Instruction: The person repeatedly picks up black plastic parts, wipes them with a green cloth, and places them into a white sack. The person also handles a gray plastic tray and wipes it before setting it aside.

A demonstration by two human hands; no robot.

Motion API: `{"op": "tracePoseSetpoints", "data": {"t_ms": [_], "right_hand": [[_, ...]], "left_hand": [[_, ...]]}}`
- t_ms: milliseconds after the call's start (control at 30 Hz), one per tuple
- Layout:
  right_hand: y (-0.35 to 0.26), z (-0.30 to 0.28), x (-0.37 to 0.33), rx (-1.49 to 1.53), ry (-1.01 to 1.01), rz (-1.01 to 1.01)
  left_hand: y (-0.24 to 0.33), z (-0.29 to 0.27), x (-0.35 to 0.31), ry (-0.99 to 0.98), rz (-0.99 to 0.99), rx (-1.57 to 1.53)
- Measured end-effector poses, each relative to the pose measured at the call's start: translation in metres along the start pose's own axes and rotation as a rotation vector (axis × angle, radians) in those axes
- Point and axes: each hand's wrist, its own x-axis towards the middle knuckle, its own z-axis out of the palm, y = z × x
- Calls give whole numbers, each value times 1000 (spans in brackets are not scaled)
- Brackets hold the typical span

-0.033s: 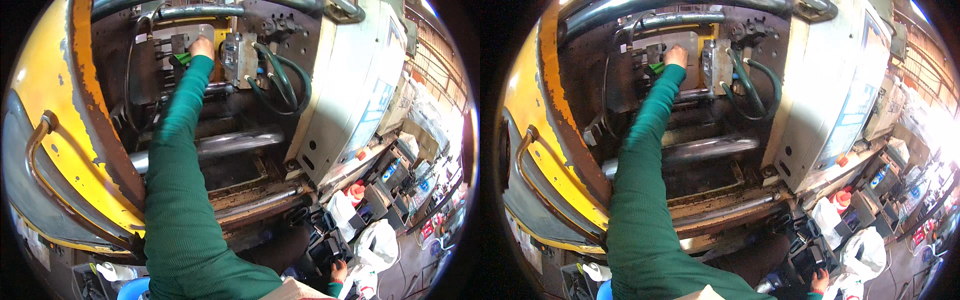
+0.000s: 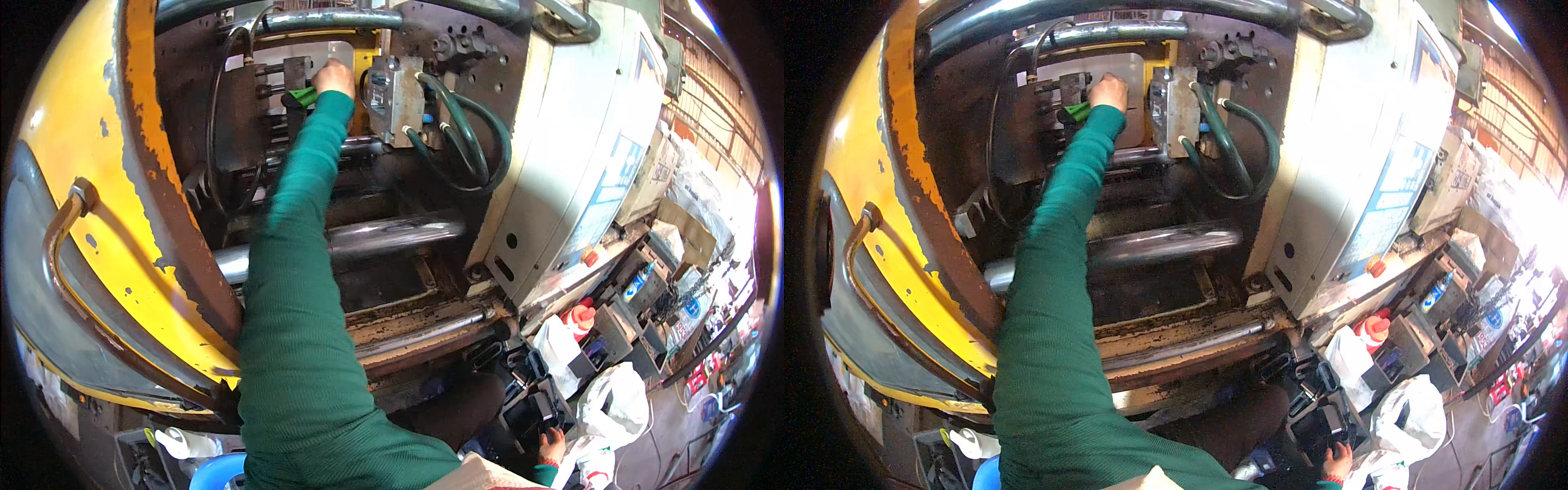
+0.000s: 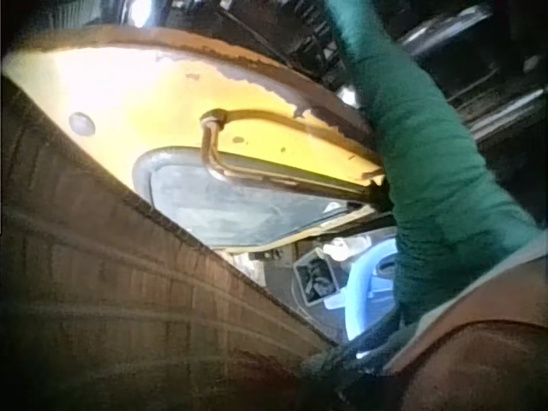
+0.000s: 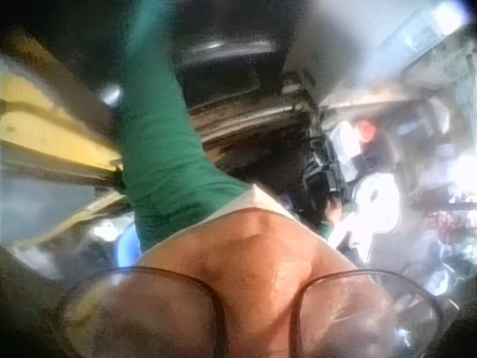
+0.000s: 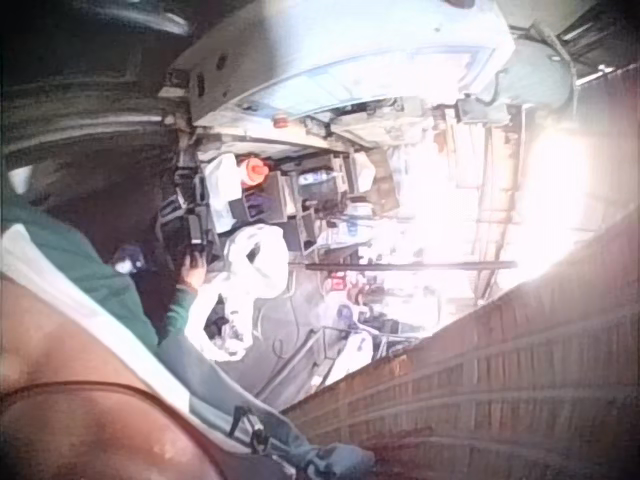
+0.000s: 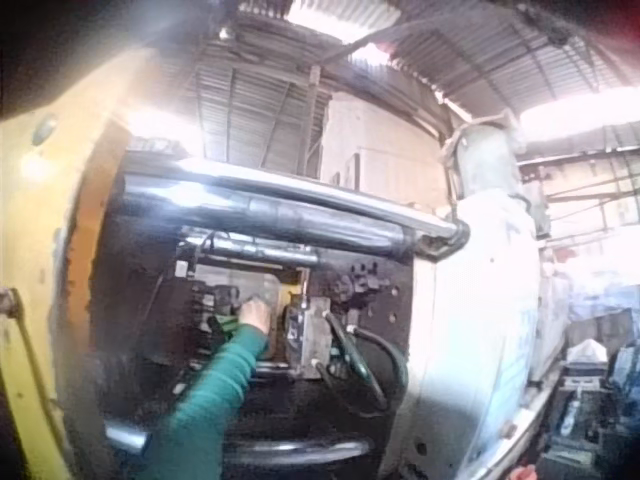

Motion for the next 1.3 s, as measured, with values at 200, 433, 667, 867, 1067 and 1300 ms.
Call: {"op": "tracePoseSetpoints", "data": {"t_ms": [200,433,667,867,1067,1300], "right_hand": [[3,8,11,9,4,7],[21,13,21,117,64,-45],[-48,-6,17,571,75,-227],[-396,-189,-81,519,217,-1280],[-560,-128,-195,504,588,-2217],[-586,-98,-199,491,852,-2242]], "left_hand": [[3,9,12,82,7,-91],[24,-40,9,-222,-377,-233],[-14,-208,-45,58,-160,-490],[-46,-312,-174,342,245,-933],[15,-355,-263,-49,284,-1420],[86,-346,-351,-481,454,-1706]]}}
